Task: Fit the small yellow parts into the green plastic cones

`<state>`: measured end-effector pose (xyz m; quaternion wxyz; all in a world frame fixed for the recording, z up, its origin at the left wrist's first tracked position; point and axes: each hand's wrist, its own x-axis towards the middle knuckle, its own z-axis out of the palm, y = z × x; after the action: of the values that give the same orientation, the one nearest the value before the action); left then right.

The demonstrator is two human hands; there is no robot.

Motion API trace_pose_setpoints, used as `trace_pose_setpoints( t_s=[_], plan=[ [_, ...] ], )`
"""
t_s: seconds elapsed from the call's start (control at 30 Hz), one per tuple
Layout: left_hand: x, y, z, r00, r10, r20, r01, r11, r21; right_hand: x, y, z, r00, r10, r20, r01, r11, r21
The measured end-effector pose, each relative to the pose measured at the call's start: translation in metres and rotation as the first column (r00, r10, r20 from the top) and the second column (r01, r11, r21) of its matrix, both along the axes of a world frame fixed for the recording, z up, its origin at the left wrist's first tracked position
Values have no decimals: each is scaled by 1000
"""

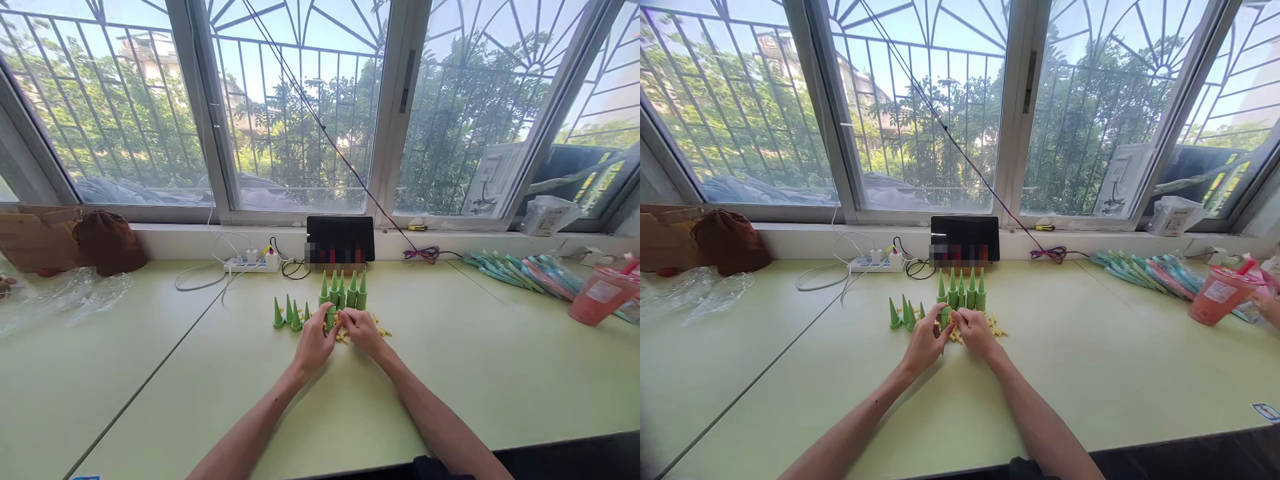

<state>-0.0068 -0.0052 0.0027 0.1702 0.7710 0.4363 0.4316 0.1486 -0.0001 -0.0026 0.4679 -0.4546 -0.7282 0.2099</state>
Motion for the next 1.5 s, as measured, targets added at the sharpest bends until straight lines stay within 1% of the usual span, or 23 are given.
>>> trace_pose_setpoints(
  t_s=[0.2, 0.37, 0.53, 0.83, 1.2, 1.5],
  plan=[
    [0, 0, 0, 1000, 5, 2, -5, 1000, 0, -1, 0, 0, 999, 7, -49, -7, 1000, 2],
    [1, 0, 0, 999, 24, 33, -26, 998, 51, -2, -2, 2, 994, 12, -110, -12, 1000, 7],
    [0, 1, -1, 999, 15, 30, -16, 998, 55, -1, -2, 2, 993, 10, -120, -11, 1000, -15],
    [-1, 2, -3, 1000, -7, 4, 7, 1000, 17, -1, -1, 1, 997, 8, -79, -9, 1000, -16],
    [-1, 2, -3, 1000, -4, 9, 4, 1000, 11, 0, 0, 1, 999, 8, -36, -8, 1000, 13],
    [0, 1, -1, 1000, -7, -4, 7, 1000, -15, -1, -1, 0, 1000, -11, -16, 11, 1000, 11]
  ],
)
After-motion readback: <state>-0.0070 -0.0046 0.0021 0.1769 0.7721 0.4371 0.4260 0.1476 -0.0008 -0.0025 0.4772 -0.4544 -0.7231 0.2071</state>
